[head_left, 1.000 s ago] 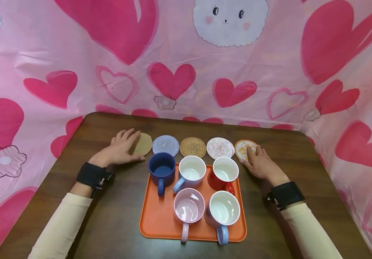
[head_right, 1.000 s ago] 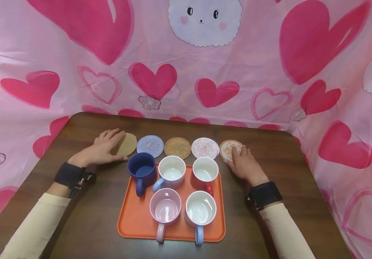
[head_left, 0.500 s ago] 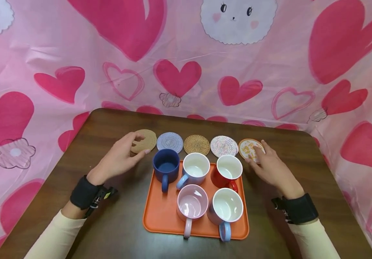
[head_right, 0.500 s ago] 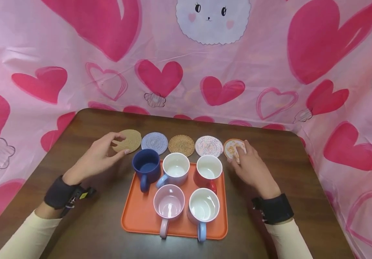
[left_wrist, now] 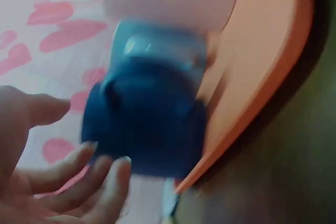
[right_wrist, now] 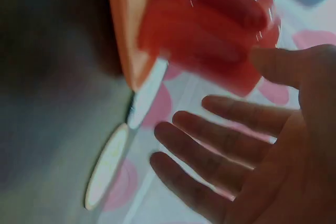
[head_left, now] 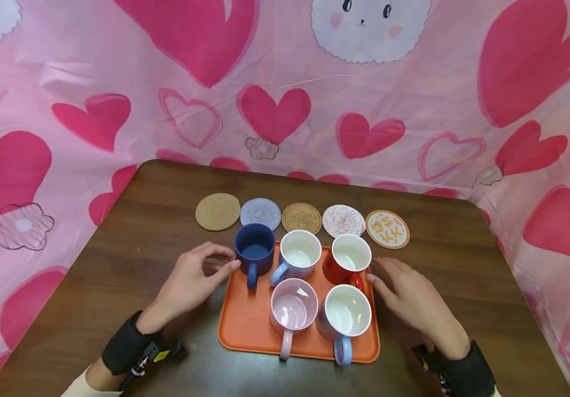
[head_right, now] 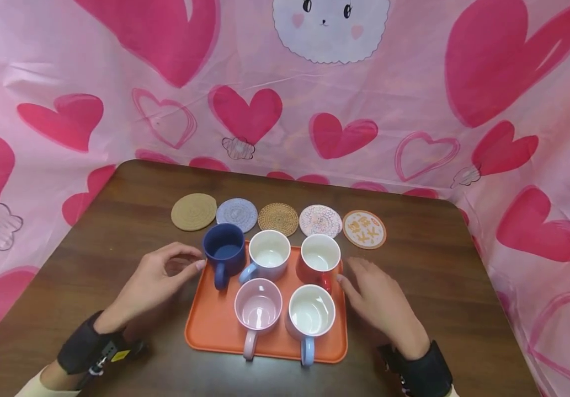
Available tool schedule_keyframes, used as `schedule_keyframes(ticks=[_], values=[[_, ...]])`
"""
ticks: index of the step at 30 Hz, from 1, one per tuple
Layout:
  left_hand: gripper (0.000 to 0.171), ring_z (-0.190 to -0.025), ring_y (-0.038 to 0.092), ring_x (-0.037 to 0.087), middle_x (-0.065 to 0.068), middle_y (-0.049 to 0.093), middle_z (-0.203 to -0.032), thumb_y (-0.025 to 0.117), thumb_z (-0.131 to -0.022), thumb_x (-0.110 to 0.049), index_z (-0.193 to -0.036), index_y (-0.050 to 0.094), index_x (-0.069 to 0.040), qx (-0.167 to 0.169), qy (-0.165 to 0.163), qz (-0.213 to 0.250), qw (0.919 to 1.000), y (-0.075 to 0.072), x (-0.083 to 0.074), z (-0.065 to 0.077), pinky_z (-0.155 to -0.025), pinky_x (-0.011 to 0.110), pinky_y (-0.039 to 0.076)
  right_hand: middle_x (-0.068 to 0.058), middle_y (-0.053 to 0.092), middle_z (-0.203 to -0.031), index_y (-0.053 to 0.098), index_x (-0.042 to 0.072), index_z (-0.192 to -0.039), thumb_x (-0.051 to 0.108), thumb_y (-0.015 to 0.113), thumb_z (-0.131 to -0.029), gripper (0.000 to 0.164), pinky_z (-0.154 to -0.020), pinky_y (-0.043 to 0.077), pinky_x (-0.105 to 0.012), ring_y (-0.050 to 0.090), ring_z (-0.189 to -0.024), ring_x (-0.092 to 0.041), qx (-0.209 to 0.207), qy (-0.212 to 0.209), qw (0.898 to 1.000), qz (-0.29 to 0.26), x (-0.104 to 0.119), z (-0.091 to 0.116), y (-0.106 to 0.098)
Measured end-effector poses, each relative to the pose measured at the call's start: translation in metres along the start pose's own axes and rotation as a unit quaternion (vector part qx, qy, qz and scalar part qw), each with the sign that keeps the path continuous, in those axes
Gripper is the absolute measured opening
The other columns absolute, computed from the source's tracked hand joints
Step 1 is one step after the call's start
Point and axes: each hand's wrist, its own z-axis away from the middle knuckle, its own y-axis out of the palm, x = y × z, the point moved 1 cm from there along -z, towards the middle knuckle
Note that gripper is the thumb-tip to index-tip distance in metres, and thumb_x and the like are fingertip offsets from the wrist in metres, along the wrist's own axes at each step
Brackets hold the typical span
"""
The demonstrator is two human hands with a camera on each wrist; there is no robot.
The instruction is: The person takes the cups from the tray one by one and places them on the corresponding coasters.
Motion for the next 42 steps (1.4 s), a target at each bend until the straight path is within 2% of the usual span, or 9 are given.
schedule_keyframes(ticks=[5, 9, 14, 16, 21, 25, 31, 37, 42], values=[[0.045, -0.086, 0.067, 0.013, 0.000, 0.066, -0.098, 0.075, -0.081, -0.048, -0.108, 0.056, -0.018, -0.031, -0.049, 0.036, 0.9977, 0.025, -0.004, 0.005, -0.068, 0.027, 0.057, 0.000, 0.057, -0.067, 0.062, 0.009, -0.088, 0.028, 0.063, -0.093, 0.020, -0.055, 0.042, -0.031, 0.050, -0.059, -0.015, 0.023, 0.094, 0.995, -0.026, 0.003, 0.006, 0.018], [0.051, -0.075, 0.066, 0.011, -0.002, 0.068, -0.089, 0.074, -0.075, -0.060, -0.102, 0.060, -0.019, -0.045, -0.089, 0.042, 0.9941, 0.042, -0.008, 0.005, -0.068, 0.029, 0.054, 0.001, 0.053, -0.062, 0.059, 0.010, -0.083, 0.028, 0.058, -0.095, 0.022, -0.053, 0.038, -0.030, 0.048, -0.056, -0.016, 0.054, 0.151, 0.986, -0.046, 0.003, 0.009, 0.030], [0.035, -0.056, 0.064, 0.019, 0.005, 0.070, -0.076, 0.071, -0.084, -0.049, -0.096, 0.070, -0.016, -0.023, -0.102, 0.107, 0.9886, 0.061, -0.011, 0.002, -0.058, 0.028, 0.052, -0.002, 0.052, -0.062, 0.056, 0.007, -0.082, 0.024, 0.059, -0.092, 0.020, -0.052, 0.037, -0.030, 0.048, -0.056, -0.018, 0.057, 0.172, 0.982, -0.052, -0.001, 0.010, 0.035], [0.030, -0.054, 0.064, 0.022, 0.011, 0.071, -0.079, 0.067, -0.090, -0.040, -0.098, 0.071, -0.012, -0.001, -0.097, 0.180, 0.9789, 0.069, -0.012, 0.002, -0.056, 0.031, 0.054, -0.003, 0.053, -0.063, 0.055, 0.005, -0.084, 0.023, 0.059, -0.091, 0.020, -0.051, 0.038, -0.030, 0.049, -0.056, -0.017, 0.067, 0.175, 0.980, -0.059, -0.003, 0.011, 0.034], [0.034, -0.054, 0.059, 0.016, 0.017, 0.063, -0.080, 0.054, -0.099, -0.033, -0.101, 0.066, -0.001, 0.031, -0.091, 0.324, 0.9413, 0.088, -0.009, 0.006, -0.056, 0.031, 0.056, -0.004, 0.052, -0.059, 0.055, 0.004, -0.085, 0.023, 0.058, -0.094, 0.021, -0.045, 0.041, -0.030, 0.050, -0.048, -0.015, 0.112, 0.175, 0.974, -0.092, -0.007, 0.010, 0.034], [0.041, -0.057, 0.052, 0.015, 0.011, 0.049, -0.071, 0.046, -0.103, -0.033, -0.090, 0.057, 0.004, 0.031, -0.095, 0.339, 0.9354, 0.095, -0.005, 0.006, -0.058, 0.026, 0.052, -0.004, 0.053, -0.056, 0.057, 0.004, -0.091, 0.021, 0.053, -0.097, 0.018, -0.040, 0.043, -0.030, 0.050, -0.036, -0.011, 0.133, 0.159, 0.970, -0.129, -0.008, 0.007, 0.038], [0.043, -0.065, 0.053, 0.021, 0.009, 0.040, -0.065, 0.040, -0.105, -0.024, -0.074, 0.043, 0.005, -0.001, -0.100, 0.324, 0.9407, 0.097, -0.004, 0.001, -0.068, 0.028, 0.051, -0.004, 0.052, -0.058, 0.052, 0.003, -0.094, 0.017, 0.050, -0.099, 0.015, -0.037, 0.041, -0.028, 0.048, -0.032, -0.008, 0.138, 0.130, 0.973, -0.132, -0.007, 0.007, 0.046], [0.047, -0.058, 0.053, 0.027, 0.019, 0.047, -0.058, 0.044, -0.102, -0.015, -0.062, 0.048, 0.008, -0.094, -0.089, 0.260, 0.9569, 0.097, -0.004, -0.001, -0.058, 0.024, 0.045, -0.004, 0.052, -0.059, 0.053, 0.003, -0.097, 0.018, 0.051, -0.099, 0.016, -0.038, 0.042, -0.028, 0.049, -0.033, -0.009, 0.138, 0.127, 0.971, -0.144, -0.007, 0.006, 0.049], [0.049, -0.055, 0.051, 0.028, 0.026, 0.050, -0.059, 0.045, -0.101, -0.012, -0.056, 0.047, 0.007, -0.111, -0.079, 0.243, 0.9605, 0.097, -0.003, -0.001, -0.054, 0.022, 0.039, -0.004, 0.052, -0.058, 0.054, 0.002, -0.102, 0.019, 0.051, -0.099, 0.018, -0.038, 0.043, -0.029, 0.050, -0.034, -0.012, 0.145, 0.141, 0.967, -0.154, -0.007, 0.006, 0.051]])
